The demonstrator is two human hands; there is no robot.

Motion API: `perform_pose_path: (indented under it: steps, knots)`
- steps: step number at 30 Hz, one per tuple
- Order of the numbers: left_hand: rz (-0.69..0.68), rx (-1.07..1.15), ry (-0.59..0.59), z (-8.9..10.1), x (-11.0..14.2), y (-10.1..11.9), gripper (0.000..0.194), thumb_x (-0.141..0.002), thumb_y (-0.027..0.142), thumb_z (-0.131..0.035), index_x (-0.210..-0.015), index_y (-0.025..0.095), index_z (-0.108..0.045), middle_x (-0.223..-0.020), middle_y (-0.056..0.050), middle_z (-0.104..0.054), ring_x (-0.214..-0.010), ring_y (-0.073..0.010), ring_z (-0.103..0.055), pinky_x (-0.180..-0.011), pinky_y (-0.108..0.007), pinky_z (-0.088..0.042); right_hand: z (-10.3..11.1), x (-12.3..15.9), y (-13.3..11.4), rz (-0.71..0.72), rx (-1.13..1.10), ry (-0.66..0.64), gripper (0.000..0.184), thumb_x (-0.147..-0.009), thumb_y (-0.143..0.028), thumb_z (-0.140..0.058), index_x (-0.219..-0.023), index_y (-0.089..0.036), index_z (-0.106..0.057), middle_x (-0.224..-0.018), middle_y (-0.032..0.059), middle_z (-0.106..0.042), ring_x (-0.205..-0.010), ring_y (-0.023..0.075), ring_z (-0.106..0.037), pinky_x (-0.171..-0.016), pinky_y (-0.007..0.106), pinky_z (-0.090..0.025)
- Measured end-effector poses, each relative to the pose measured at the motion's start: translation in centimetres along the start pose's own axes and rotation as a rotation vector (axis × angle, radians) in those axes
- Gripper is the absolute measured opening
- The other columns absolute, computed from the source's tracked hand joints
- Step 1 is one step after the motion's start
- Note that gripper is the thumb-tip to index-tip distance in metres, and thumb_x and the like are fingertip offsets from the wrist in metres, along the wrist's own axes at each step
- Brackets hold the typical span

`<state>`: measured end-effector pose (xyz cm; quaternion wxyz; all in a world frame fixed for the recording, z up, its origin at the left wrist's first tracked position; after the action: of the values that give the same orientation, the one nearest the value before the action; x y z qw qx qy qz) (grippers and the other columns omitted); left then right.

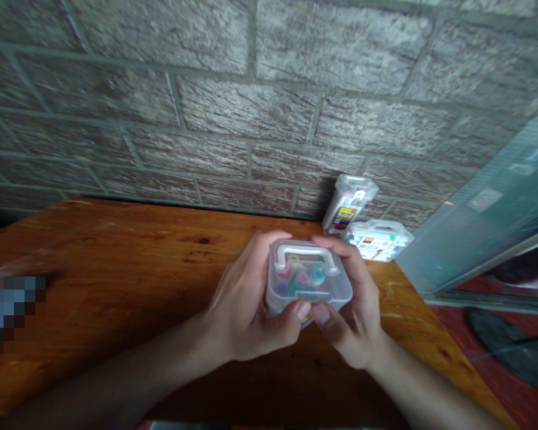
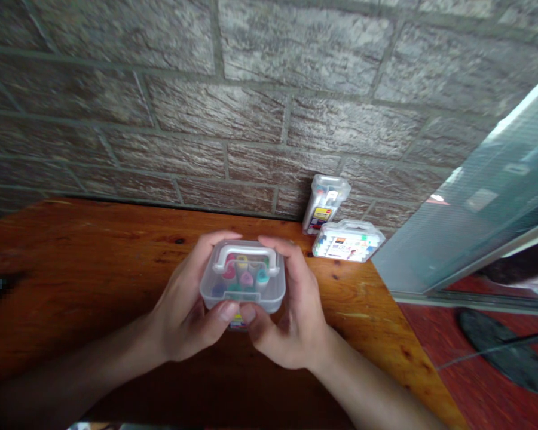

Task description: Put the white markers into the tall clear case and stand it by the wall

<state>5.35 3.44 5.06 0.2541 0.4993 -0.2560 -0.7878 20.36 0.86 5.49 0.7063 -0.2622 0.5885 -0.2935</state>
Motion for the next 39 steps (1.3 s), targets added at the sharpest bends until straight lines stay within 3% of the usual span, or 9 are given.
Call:
perform_pose_path:
  steps: [4, 9, 19, 28, 35, 39]
  knots:
    - [0.033, 0.031, -0.006, 0.04, -0.33, 0.42, 0.050, -0.093, 0.051, -0.072, -0.130, 0.024, -0.051, -0.104, -0.003, -0.067, -0.084, -0.0190, -0.067, -0.073, -0.033, -0.053, -0.04, -0.14, -0.12, -0.037, -0.029, 0.016, 0.059, -0.084, -0.019, -0.075, -0.139, -0.030, -0.057, -0.111, 0.0013, -0.070, -0.088, 0.0188, -0.069, -0.077, 0.032, -0.062]
    - [0.028, 0.060, -0.015, -0.04, -0.70, 0.84, 0.040, -0.096, 0.049, -0.071, -0.120, 0.024, -0.052, -0.104, -0.002, -0.065, -0.084, -0.0175, -0.065, -0.075, -0.032, -0.052, -0.11, -0.31, -0.15, -0.077, -0.059, 0.017, 0.055, -0.085, -0.018, -0.075, -0.137, -0.028, -0.058, -0.109, 0.0018, -0.073, -0.088, 0.0193, -0.072, -0.078, 0.033, -0.064]
    - [0.058, 0.094, -0.031, -0.16, -0.53, 0.39, 0.041, -0.096, 0.049, -0.071, -0.123, 0.025, -0.052, -0.106, -0.001, -0.065, -0.085, -0.0167, -0.064, -0.075, -0.032, -0.052, -0.19, -0.26, 0.14, -0.107, -0.091, 0.015, 0.054, -0.086, -0.018, -0.075, -0.136, -0.029, -0.058, -0.109, 0.0022, -0.073, -0.090, 0.0197, -0.074, -0.078, 0.033, -0.065]
    - [-0.045, 0.028, -0.024, -0.12, -0.59, 0.46, 0.055, -0.095, 0.056, -0.066, -0.135, 0.022, -0.048, -0.118, -0.010, -0.063, -0.102, -0.0261, -0.067, -0.090, -0.042, -0.054, 0.02, -0.31, 0.01, -0.035, -0.005, -0.041, 0.061, -0.084, -0.022, -0.070, -0.142, -0.028, -0.052, -0.111, 0.0038, -0.070, -0.090, 0.0231, -0.071, -0.078, 0.040, -0.063]
    - [-0.109, -0.044, -0.012, 0.11, -0.51, 0.72, 0.060, -0.095, 0.054, -0.065, -0.141, 0.020, -0.045, -0.122, -0.012, -0.064, -0.107, -0.0272, -0.068, -0.094, -0.042, -0.056, 0.21, -0.26, 0.16, -0.018, 0.048, -0.008, 0.063, -0.081, -0.022, -0.073, -0.141, -0.026, -0.053, -0.117, 0.0058, -0.071, -0.098, 0.0254, -0.073, -0.087, 0.043, -0.063]
    - [-0.114, -0.068, -0.012, 0.06, -0.45, 0.72, 0.060, -0.094, 0.053, -0.064, -0.141, 0.021, -0.045, -0.120, -0.011, -0.065, -0.104, -0.0274, -0.069, -0.093, -0.042, -0.058, 0.00, -0.28, 0.13, -0.026, 0.050, 0.026, 0.065, -0.078, -0.021, -0.077, -0.138, -0.025, -0.054, -0.114, 0.0062, -0.071, -0.093, 0.0245, -0.073, -0.082, 0.040, -0.064]
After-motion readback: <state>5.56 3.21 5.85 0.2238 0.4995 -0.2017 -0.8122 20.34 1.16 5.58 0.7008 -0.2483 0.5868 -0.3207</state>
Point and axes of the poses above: each hand's wrist, its own x-axis away from the middle knuckle, its own z-axis out of the back of the hand, y = z × x, the point moved 8 cm from there along -x, towards the middle knuckle
